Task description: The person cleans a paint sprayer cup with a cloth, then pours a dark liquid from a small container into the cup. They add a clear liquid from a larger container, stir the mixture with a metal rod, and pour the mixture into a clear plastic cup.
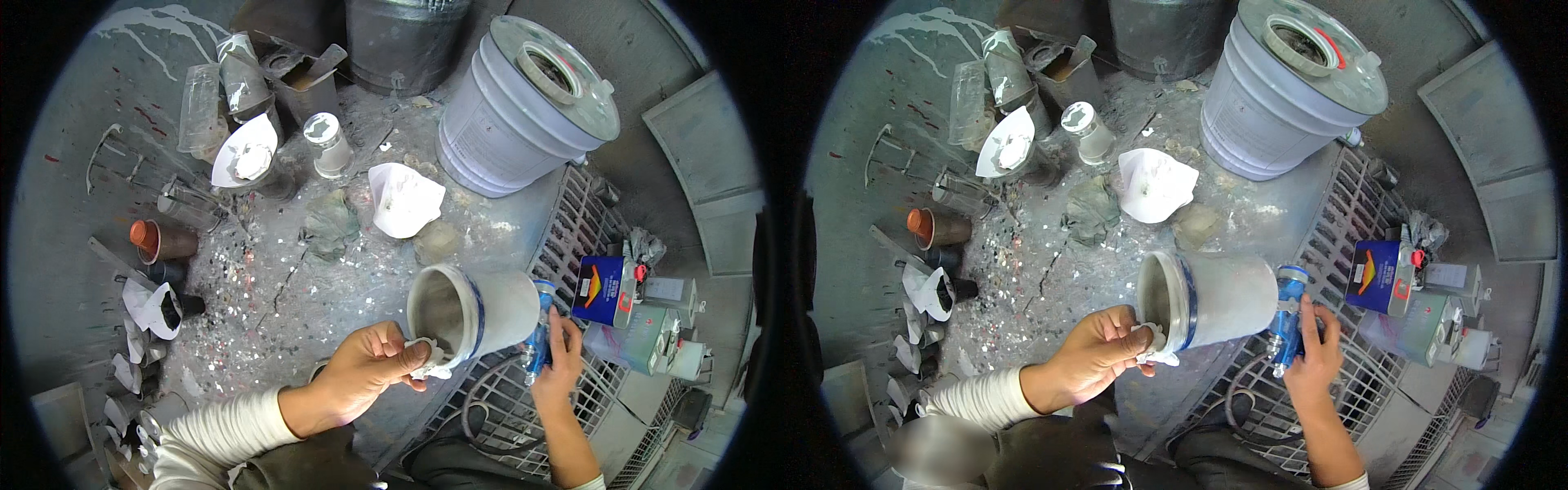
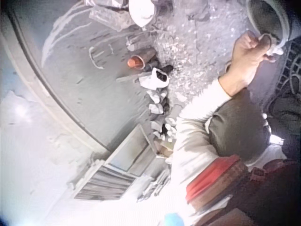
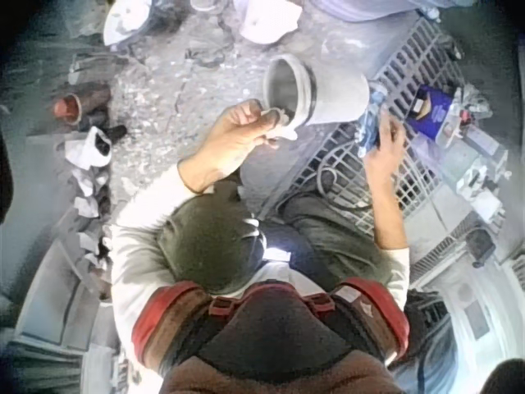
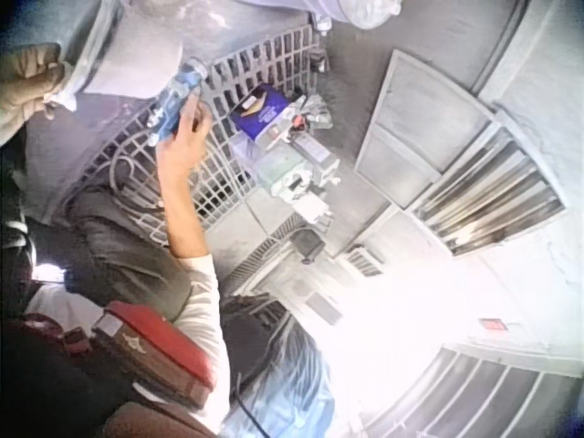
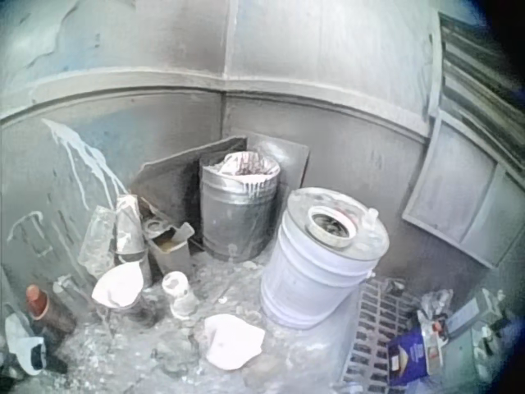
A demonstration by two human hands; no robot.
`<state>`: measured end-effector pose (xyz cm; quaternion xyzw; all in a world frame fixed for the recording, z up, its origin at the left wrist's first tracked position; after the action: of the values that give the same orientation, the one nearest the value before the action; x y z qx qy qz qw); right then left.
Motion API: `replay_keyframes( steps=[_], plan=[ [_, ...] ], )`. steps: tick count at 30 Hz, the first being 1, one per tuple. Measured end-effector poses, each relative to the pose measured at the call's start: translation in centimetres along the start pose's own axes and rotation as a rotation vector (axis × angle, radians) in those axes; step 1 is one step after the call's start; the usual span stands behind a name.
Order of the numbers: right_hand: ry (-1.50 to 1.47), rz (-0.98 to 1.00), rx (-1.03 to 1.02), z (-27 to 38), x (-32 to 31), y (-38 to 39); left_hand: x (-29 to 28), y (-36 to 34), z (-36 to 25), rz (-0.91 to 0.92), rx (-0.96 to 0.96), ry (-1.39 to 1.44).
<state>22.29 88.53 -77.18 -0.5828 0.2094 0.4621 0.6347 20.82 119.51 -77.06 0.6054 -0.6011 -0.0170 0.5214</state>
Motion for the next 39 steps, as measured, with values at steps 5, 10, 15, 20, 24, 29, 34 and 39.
replay_keyframes(
  steps=[5, 10, 15, 20, 24, 29, 34, 39],
  plan=[
    [-0.252, 0.096, 0.240, -0.7, 1.6, 0.4, 0.4, 1.5, -2.3, 0.125, 0.317, 0.192],
    [-0.679, 0.470, 0.874, -2.8, 1.2, 1.4, -0.9, 1.2, -5.0, -0.094, 0.545, -0.042],
    [-0.997, 0.665, 0.896, -1.9, 0.6, 2.0, 1.7, 0.9, -7.7, -0.031, 0.748, -0.224],
    [-1.136, 0.721, 0.860, -0.8, 0.6, 2.1, 6.4, 2.0, -10.1, -0.021, 1.324, -0.642],
    [-1.210, 0.701, 0.814, -0.6, 0.4, 2.2, 9.2, 1.9, -11.3, -0.030, 1.627, -0.849],
    [-1.216, 0.751, 0.768, -0.1, 0.5, 3.2, 10.4, 1.1, -11.0, 0.061, 1.643, -0.872],
    [-1.144, 0.724, 0.745, 0.3, 0.7, 3.4, 9.9, 1.9, -10.4, 0.022, 1.693, -0.902],
    [-1.138, 0.675, 0.764, 1.3, 0.6, 2.8, 9.5, 2.3, -9.5, -0.040, 1.802, -0.917]
  ],
)
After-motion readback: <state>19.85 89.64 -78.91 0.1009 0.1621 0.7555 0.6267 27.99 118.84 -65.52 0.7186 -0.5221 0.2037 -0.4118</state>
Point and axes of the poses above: each hand's wrist, its own y-axis away from the middle knuckle, its own x-axis out of the palm, z = x × y, the point moved 3 cm from there along -y, towards the middle knuckle, and after that the axes turned 13 degrees about -z, right-handed, at the moved point
